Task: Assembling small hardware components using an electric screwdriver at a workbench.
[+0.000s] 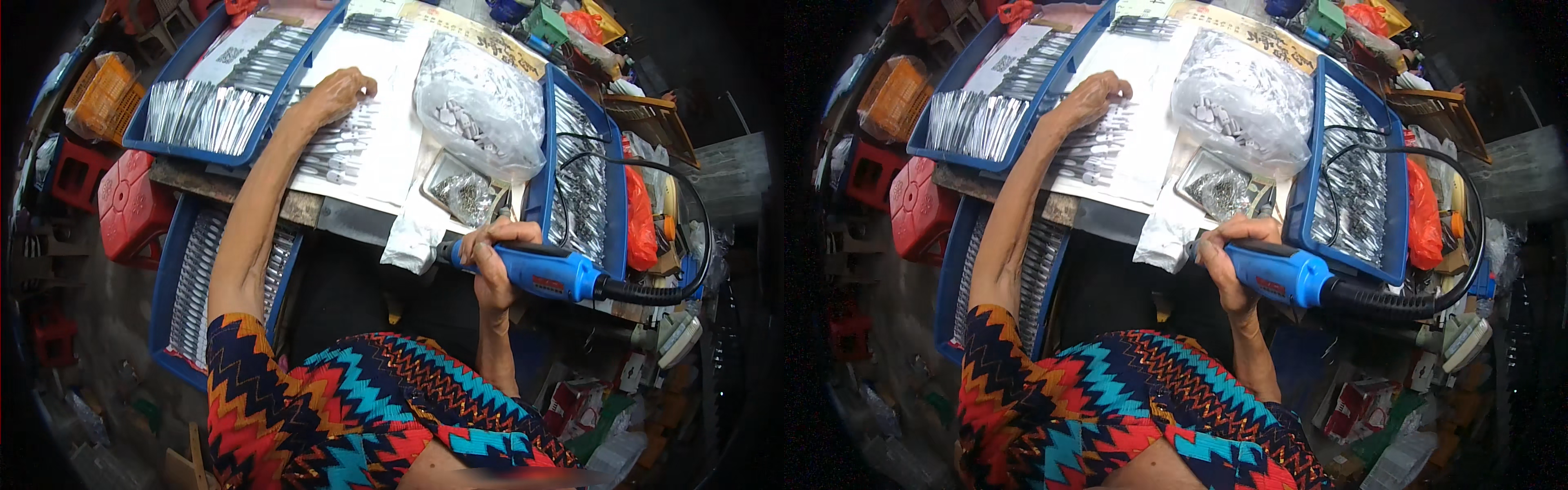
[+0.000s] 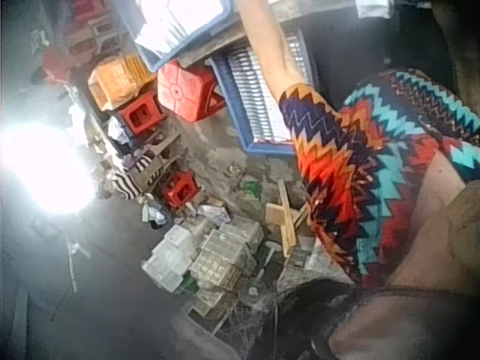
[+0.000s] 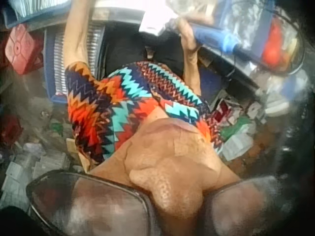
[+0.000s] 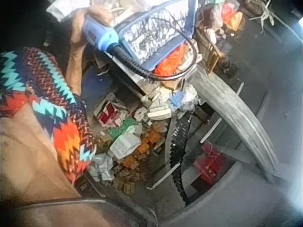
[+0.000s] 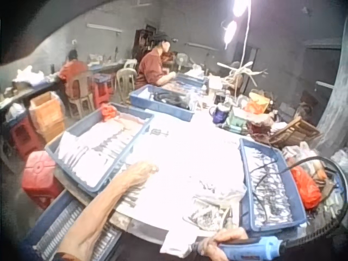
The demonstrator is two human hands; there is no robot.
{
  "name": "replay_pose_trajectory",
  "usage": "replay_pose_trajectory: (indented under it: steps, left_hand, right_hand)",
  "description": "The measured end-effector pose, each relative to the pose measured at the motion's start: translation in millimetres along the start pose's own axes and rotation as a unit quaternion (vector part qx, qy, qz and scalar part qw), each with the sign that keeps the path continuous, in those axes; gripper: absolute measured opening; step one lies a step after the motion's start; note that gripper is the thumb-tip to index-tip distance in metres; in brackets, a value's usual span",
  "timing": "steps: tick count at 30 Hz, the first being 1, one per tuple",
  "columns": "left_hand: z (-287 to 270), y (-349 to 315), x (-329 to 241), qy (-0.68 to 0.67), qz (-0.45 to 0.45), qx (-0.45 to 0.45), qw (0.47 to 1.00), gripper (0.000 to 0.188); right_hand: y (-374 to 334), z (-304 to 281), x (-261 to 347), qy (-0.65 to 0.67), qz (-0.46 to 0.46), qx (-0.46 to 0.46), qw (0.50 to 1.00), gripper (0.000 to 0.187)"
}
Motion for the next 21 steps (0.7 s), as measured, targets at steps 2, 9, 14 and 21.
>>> replay_pose_trajectory:
  steps: [2, 9, 14, 21]
  left_hand:
    - [6.1, 1.0, 7.2, -0.013, -0.040, 0.017, 0.999, 0.009]
    - [6.6, 22.9, 14.9, -0.112, -0.082, 0.049, 0.989, 0.010]
    - [5.1, 75.0, 40.8, -0.077, -0.049, -0.005, 0.996, 0.015]
    - [3.3, 146.4, 64.1, 0.050, 0.011, -0.133, 0.990, 0.027]
  right_hand:
    - [-0.5, 0.0, 1.6, 0.008, 0.009, -0.005, 1.000, 0.023]
    - [3.7, -1.3, 1.9, 0.020, 0.017, 0.011, 1.000, 0.025]
    - [2.9, -3.5, -0.6, 0.026, 0.060, 0.018, 0.998, 0.026]
    - [9.8, 3.0, 10.5, 0.041, 0.015, 0.046, 0.998, 0.037]
Point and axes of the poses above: each hand's wrist, its own y-axis towards the middle knuckle, its own z-axis out of the palm, x = y × z, the point moved 9 cm from there along y, towards the middle knuckle, and after that the axes turned 8 degrees about -y, right-handed, at the moved point
